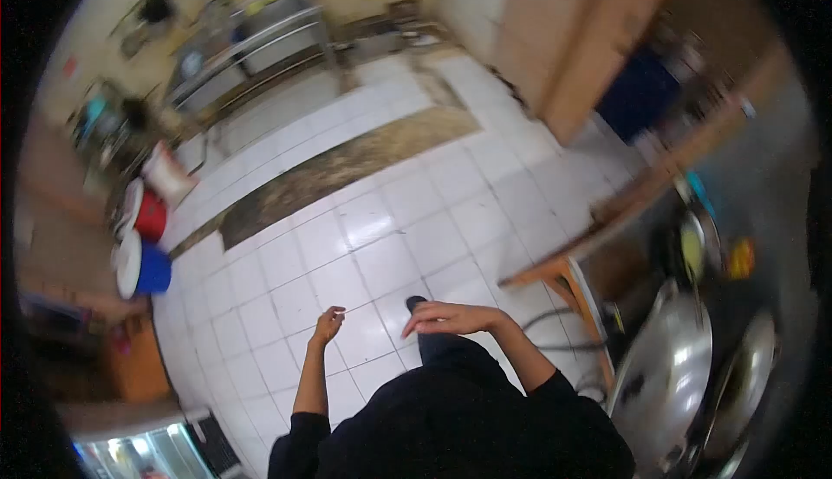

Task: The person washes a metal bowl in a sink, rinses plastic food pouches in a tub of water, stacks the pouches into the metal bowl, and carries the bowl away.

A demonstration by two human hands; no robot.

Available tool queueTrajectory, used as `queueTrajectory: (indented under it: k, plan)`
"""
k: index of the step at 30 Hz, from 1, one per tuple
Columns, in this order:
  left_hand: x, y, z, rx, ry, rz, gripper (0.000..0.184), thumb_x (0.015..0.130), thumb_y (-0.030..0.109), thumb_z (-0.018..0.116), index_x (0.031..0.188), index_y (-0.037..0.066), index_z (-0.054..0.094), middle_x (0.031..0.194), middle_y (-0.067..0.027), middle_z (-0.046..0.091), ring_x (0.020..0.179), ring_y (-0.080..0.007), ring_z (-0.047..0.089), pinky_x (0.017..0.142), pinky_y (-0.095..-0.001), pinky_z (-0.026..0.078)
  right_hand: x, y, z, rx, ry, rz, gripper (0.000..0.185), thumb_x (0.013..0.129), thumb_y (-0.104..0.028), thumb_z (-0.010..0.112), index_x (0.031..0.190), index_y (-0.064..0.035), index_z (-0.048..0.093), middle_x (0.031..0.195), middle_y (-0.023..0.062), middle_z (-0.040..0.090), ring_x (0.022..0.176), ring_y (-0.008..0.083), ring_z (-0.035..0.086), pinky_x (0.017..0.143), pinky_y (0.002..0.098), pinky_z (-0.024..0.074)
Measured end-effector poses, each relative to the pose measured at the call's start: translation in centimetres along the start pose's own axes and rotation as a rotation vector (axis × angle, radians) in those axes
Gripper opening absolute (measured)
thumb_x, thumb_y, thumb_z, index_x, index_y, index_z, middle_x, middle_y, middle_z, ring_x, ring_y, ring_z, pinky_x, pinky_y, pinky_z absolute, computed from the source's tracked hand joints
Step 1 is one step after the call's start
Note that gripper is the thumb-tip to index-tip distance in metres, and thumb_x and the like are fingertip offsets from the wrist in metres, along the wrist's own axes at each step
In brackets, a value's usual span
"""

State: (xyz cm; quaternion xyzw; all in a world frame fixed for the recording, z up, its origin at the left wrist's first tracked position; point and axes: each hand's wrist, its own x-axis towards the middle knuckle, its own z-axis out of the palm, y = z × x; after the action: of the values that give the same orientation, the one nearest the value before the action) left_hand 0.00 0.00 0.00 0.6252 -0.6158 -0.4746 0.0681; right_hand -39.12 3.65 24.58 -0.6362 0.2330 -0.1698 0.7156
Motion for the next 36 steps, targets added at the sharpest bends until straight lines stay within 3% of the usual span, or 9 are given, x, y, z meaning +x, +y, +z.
queueTrajectory:
  k: [2,5,8,10,11,13,26,31,36]
  plan:
    - [-7.7,-6.0,5.8,0.015,-0.075,-0.174,0.039,0.082,0.035,0.057,0.106,0.006,0.065,0.092,-0.0187,0.068,0.088,-0.0295,0.064,0.078,-0.0393,0.05,1.4,-9.0,1.9,0.1,-0.463,-0.282,0.03,0.099,-0.026,0.046,0.114,-0.004,0.061,0.106,0.0093,0.057,0.1,0.0207,0.052,0.091,0.0358,0.0381]
    - [0.8,-12.0,-10.5,0.017,0.124,-0.319,0.04,0.085,0.037,0.057,0.108,0.005,0.063,0.085,-0.0141,0.068,0.076,-0.0234,0.065,0.067,-0.0355,0.052,22.2,-23.0,-6.5,0.377,-1.056,-0.518,0.028,0.099,-0.022,0.045,0.102,-0.0006,0.063,0.1,0.0123,0.056,0.093,0.0226,0.053,0.08,0.0368,0.0417]
    - [1.6,-14.0,-14.1,-0.417,0.321,-0.484,0.036,0.087,0.032,0.057,0.105,0.002,0.062,0.082,-0.0141,0.068,0.064,-0.0198,0.064,0.052,-0.032,0.05,30.1,-29.2,-7.5,0.341,-1.184,-0.627,0.033,0.097,-0.028,0.047,0.089,0.0002,0.063,0.092,0.0138,0.061,0.088,0.0222,0.058,0.076,0.0367,0.0438]
    - [-0.1,-13.9,-14.4,-0.518,0.277,-0.717,0.038,0.088,0.036,0.055,0.108,0.004,0.061,0.084,-0.0115,0.067,0.065,-0.019,0.064,0.043,-0.0337,0.045,35.1,-33.3,-10.2,-0.091,-1.408,-0.351,0.041,0.103,-0.04,0.029,0.087,-0.0078,0.049,0.081,0.0062,0.055,0.089,0.0147,0.056,0.09,0.0738,-0.0045]
    - [0.0,-14.0,-15.0,-0.528,0.238,-0.788,0.038,0.088,0.035,0.055,0.108,0.004,0.061,0.085,-0.0123,0.067,0.067,-0.0202,0.064,0.046,-0.0345,0.045,38.1,-33.3,-11.0,-0.096,-1.432,-0.354,0.041,0.103,-0.04,0.029,0.087,-0.0078,0.049,0.081,0.0062,0.055,0.089,0.0147,0.056,0.09,0.0738,-0.0045]
    - [2.5,-14.3,-16.2,-0.543,0.156,-0.865,0.038,0.088,0.035,0.055,0.108,0.003,0.061,0.088,-0.0138,0.067,0.071,-0.0227,0.063,0.051,-0.036,0.045,43.3,-32.2,-11.2,0.551,-1.607,-0.16,0.044,0.102,-0.031,0.04,0.114,0.0073,0.057,0.104,0.0093,0.061,0.095,0.0143,0.052,0.085,0.0313,0.0435]
    - [59.4,-7.4,-60.3,-0.076,0.3,-0.055,0.04,0.091,0.032,0.054,0.106,-0.004,0.061,0.107,-0.0237,0.063,0.101,-0.0387,0.058,0.086,-0.0456,0.046,76.5,-43.7,-28.5,-0.014,-1.58,-0.709,0.038,0.096,-0.031,0.047,0.097,0.0039,0.06,0.094,0.0135,0.062,0.088,0.0214,0.056,0.077,0.0365,0.0447]
    - [74.8,10.5,-81.1,0.07,0.437,0.295,0.028,0.089,0.022,0.053,0.11,0.006,0.061,0.1,-0.0186,0.064,0.087,-0.0307,0.063,0.078,-0.039,0.05,87.7,-45.4,-38.4,-0.215,-1.438,-0.93,0.036,0.094,-0.031,0.05,0.089,0.0025,0.062,0.09,0.0152,0.062,0.085,0.0244,0.058,0.074,0.0386,0.0452]
    - [83.1,14.2,-89.5,-0.023,0.337,0.346,0.028,0.092,0.024,0.054,0.113,0.008,0.061,0.098,-0.0131,0.065,0.079,-0.0192,0.061,0.071,-0.0324,0.05,102.1,-47.8,-52.6,-0.429,-1.134,-1.035,0.035,0.091,-0.031,0.052,0.082,0.0011,0.063,0.086,0.017,0.063,0.082,0.0274,0.06,0.07,0.0408,0.0457]
